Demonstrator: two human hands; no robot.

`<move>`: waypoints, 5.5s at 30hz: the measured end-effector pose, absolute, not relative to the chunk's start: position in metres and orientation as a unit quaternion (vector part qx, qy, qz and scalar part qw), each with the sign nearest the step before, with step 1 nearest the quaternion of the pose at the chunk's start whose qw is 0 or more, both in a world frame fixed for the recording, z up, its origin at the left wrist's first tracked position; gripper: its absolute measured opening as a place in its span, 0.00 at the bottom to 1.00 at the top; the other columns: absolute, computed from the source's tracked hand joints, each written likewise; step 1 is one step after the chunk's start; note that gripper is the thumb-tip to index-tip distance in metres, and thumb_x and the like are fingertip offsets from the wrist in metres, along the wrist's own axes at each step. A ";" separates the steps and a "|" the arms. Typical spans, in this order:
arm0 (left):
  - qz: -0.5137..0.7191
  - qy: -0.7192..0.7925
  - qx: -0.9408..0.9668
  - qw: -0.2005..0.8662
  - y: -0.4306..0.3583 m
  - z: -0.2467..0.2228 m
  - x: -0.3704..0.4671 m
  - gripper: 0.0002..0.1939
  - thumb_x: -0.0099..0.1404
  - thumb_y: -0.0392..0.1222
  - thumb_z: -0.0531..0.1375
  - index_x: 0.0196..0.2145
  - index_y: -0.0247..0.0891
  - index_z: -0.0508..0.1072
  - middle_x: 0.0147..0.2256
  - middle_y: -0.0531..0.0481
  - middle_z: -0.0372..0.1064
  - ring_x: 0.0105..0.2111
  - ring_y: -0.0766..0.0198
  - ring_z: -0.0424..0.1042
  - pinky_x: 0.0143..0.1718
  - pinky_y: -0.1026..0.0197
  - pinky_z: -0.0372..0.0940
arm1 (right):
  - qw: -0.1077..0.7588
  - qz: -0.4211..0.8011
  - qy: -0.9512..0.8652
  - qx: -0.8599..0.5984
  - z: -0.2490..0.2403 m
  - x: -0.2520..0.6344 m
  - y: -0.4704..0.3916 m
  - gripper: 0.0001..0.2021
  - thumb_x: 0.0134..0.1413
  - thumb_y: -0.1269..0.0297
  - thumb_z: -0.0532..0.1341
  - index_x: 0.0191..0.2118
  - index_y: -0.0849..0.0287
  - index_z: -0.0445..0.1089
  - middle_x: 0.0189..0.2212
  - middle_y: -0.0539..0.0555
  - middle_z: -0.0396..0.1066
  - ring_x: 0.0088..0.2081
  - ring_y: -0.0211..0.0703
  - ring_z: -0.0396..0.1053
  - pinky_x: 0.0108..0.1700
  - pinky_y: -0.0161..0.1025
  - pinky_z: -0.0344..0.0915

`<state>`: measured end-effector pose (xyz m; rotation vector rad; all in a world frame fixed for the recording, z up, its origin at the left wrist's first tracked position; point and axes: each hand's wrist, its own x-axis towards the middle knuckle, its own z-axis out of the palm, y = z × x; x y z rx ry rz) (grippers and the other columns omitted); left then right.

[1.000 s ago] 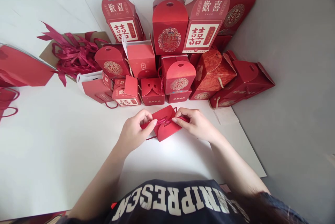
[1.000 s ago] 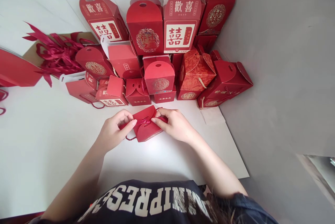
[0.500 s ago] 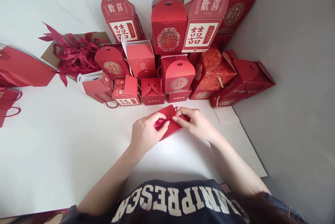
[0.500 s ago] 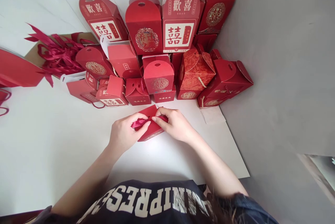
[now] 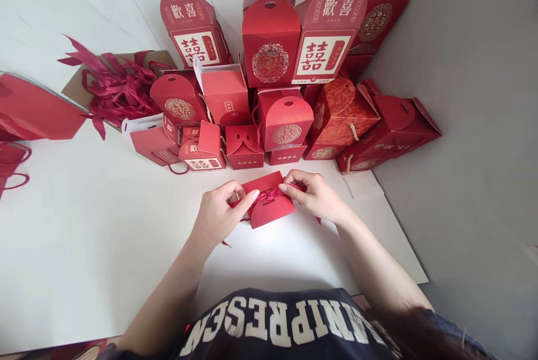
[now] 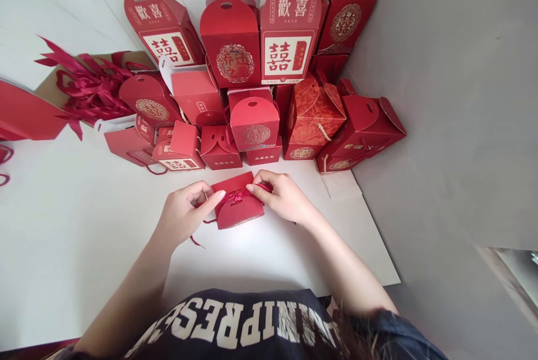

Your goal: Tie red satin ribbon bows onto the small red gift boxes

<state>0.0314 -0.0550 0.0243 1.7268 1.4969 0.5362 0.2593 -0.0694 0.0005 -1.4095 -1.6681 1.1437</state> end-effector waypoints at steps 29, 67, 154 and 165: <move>0.093 0.357 0.625 0.688 -0.025 0.007 -0.015 0.12 0.65 0.47 0.60 0.31 0.38 0.78 0.29 0.46 0.72 0.31 0.63 0.71 0.35 0.60 0.67 | 0.352 0.596 -0.546 -0.471 -0.015 0.277 -0.060 0.18 0.59 0.49 0.60 0.28 0.59 0.63 0.22 0.46 0.60 0.24 0.33 0.57 0.25 0.33 0.52; 0.323 0.303 0.744 0.500 0.014 -0.023 0.036 0.14 0.65 0.46 0.61 0.26 0.35 0.78 0.25 0.48 0.74 0.32 0.64 0.70 0.48 0.56 0.66 | 0.438 0.526 -0.563 -0.464 -0.045 0.261 -0.052 0.18 0.60 0.50 0.59 0.27 0.58 0.62 0.21 0.46 0.58 0.24 0.35 0.54 0.28 0.35 0.51; -0.023 0.312 0.817 0.484 0.013 0.052 -0.007 0.10 0.63 0.45 0.62 0.36 0.42 0.83 0.36 0.50 0.77 0.32 0.65 0.72 0.32 0.69 0.63 | 0.434 0.484 -0.583 -0.487 -0.046 0.264 -0.057 0.19 0.59 0.47 0.59 0.26 0.56 0.60 0.21 0.47 0.60 0.24 0.38 0.59 0.30 0.37 0.55; 0.268 0.301 0.721 0.564 0.008 -0.005 0.036 0.13 0.63 0.47 0.63 0.42 0.39 0.81 0.42 0.44 0.79 0.45 0.57 0.76 0.53 0.53 0.66 | 0.443 0.493 -0.576 -0.478 -0.051 0.264 -0.054 0.19 0.59 0.48 0.58 0.26 0.57 0.59 0.21 0.46 0.58 0.24 0.36 0.58 0.30 0.36 0.56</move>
